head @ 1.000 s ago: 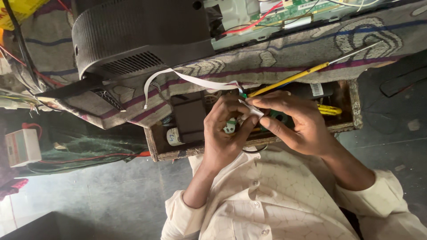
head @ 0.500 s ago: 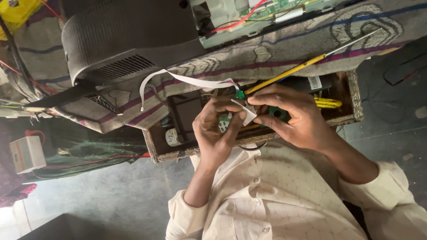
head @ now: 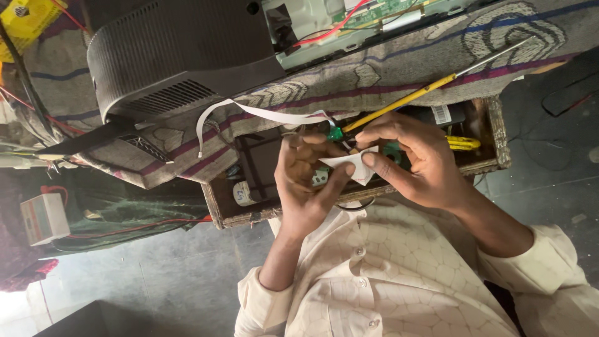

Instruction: The person unfolds and reads a small paper receipt, then works on the exposed mainboard of a disassembled television, manipulating wires and components on the board and using a screwdriver. At the end the person picks up a smartphone and touches its screen.

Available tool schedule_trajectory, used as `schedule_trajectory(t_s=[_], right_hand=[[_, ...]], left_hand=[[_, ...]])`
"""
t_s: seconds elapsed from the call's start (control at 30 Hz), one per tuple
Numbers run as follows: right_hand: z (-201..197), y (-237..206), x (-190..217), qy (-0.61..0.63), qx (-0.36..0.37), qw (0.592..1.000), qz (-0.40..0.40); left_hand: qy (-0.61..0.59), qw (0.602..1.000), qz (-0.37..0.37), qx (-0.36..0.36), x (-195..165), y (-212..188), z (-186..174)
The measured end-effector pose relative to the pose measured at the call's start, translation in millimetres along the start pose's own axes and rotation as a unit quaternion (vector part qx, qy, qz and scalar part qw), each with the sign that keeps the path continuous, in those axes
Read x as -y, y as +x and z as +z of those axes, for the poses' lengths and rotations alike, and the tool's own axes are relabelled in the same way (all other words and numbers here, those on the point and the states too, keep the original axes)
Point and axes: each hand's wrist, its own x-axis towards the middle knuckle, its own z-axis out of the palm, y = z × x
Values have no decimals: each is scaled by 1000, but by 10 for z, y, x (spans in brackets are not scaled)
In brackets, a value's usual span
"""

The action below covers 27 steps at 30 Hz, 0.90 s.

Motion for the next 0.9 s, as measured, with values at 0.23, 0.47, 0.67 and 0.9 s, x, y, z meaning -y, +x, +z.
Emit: schedule_trajectory(t_s=[0.23,0.47,0.67,0.9], right_hand=[[-10,19,7,-83,11,996,-39],[-4,17,-15,-43,30,998,-16],[2,8,-19,-49,27,998,-10],[-4,-12,-44,-28,12,999,13]], left_hand=[[0,1000,16,-7,40,-1,5],[9,1000,-3,11,23,4,-6],[-15,1000,-20,17,17,28,-1],[31,998,-41,25,-21,34,-13]])
